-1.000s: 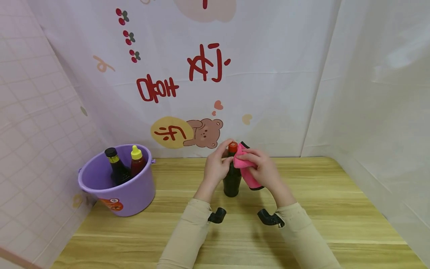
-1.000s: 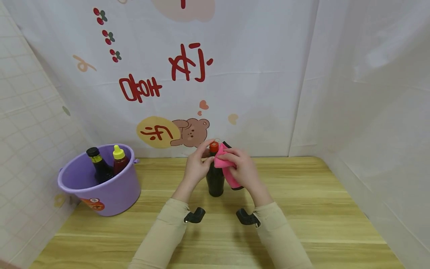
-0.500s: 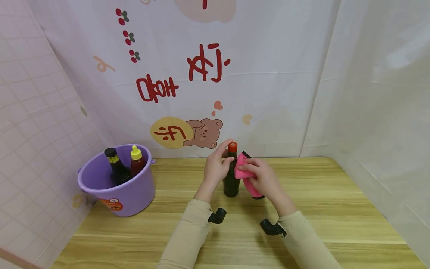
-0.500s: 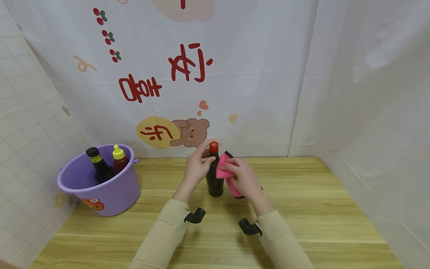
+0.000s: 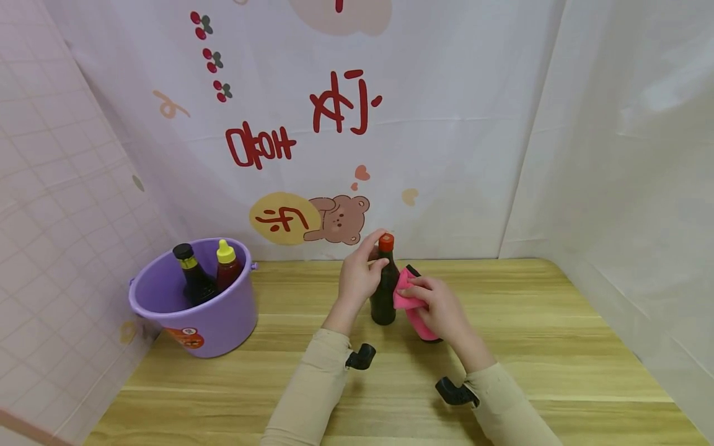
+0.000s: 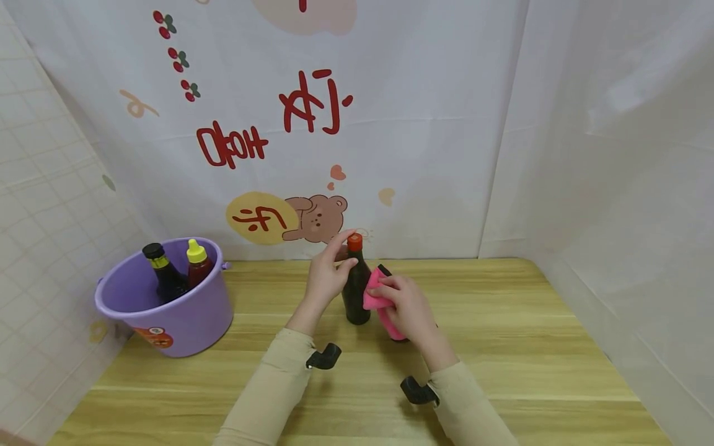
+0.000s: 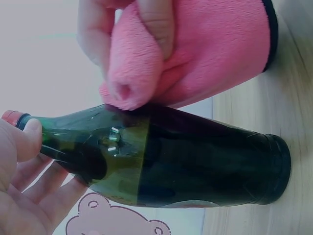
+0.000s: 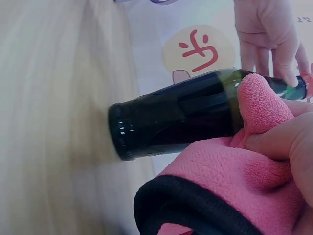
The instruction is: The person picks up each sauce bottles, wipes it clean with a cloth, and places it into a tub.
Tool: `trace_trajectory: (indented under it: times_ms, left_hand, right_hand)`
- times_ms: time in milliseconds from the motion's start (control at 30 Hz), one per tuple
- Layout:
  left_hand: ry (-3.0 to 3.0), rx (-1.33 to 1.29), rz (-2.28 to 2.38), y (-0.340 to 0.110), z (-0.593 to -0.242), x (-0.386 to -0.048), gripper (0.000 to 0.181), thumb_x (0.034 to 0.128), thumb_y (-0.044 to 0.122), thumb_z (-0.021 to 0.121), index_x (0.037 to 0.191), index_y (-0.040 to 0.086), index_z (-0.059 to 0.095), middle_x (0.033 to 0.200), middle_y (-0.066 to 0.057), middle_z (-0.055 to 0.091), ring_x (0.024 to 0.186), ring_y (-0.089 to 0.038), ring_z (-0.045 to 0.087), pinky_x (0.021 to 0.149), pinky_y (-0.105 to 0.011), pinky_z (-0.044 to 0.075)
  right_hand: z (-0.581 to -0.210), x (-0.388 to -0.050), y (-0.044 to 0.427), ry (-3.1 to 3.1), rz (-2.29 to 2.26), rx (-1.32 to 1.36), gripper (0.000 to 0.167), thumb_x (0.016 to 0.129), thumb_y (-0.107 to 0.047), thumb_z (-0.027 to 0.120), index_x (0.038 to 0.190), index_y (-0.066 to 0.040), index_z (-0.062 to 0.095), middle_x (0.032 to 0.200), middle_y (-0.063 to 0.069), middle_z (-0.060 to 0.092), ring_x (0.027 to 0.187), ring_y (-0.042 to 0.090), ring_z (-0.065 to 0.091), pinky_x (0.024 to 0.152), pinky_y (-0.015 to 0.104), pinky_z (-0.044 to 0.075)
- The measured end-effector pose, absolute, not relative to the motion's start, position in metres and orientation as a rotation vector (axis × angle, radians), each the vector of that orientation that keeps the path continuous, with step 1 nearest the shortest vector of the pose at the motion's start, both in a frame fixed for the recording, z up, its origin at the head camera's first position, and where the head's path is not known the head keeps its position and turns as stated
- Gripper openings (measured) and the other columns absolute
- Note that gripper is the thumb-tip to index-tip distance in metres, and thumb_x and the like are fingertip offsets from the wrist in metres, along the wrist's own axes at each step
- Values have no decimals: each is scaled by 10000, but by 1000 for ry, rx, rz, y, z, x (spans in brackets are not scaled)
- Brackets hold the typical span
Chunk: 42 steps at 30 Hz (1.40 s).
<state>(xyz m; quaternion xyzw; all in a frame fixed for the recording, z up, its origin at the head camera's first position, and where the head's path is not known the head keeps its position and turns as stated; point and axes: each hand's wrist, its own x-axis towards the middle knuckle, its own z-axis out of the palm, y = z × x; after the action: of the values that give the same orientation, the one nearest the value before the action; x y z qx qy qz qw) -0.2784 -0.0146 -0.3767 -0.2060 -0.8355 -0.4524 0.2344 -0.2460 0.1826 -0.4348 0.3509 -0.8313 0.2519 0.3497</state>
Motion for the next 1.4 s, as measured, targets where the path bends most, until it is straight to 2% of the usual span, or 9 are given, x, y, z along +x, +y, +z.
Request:
trace_trajectory:
  times_ms: [200, 467, 800, 1067, 1400]
  left_hand:
    - [-2293, -567, -1256, -15, -376, -278, 599, 896, 59, 727, 1418, 260, 511, 1040, -86, 718, 992, -233, 702, 807, -395, 571]
    - [-2282, -574, -1257, -14, -375, -277, 585, 894, 54, 727, 1415, 221, 519, 1032, -94, 717, 995, -241, 702, 811, -405, 570]
    - [-2293, -562, -1260, -14, -375, -276, 595, 899, 59, 724, 1415, 263, 510, 1039, -89, 716, 1001, -236, 699, 817, -394, 569]
    - [-2277, -573, -1268, -15, -376, -277, 583, 892, 46, 728, 1414, 206, 524, 1022, -91, 711, 987, -240, 703, 797, -394, 574]
    - [-2278, -573, -1262, -15, -375, -276, 602, 894, 55, 728, 1419, 259, 514, 1023, -82, 709, 990, -228, 700, 805, -378, 573]
  right_hand:
    - [-444, -244, 183, -2158, 661, 902, 411, 636, 156, 818, 943, -113, 769, 995, 125, 667, 903, 351, 638, 787, 498, 537]
    - [-454, -242, 185, -2247, 677, 878, 399, 663, 134, 820, 954, -133, 769, 1027, 116, 661, 944, 346, 627, 816, 499, 539]
    - [-467, -244, 185, -2295, 691, 892, 411, 663, 174, 771, 938, -131, 766, 990, 88, 656, 913, 323, 628, 809, 484, 528]
    - [-470, -246, 182, -2417, 652, 889, 384, 677, 138, 779, 921, -159, 779, 989, 57, 664, 919, 299, 644, 810, 446, 546]
    - [-468, -248, 176, -2575, 504, 867, 351, 719, 105, 730, 906, -185, 791, 979, 29, 688, 877, 281, 657, 801, 424, 544]
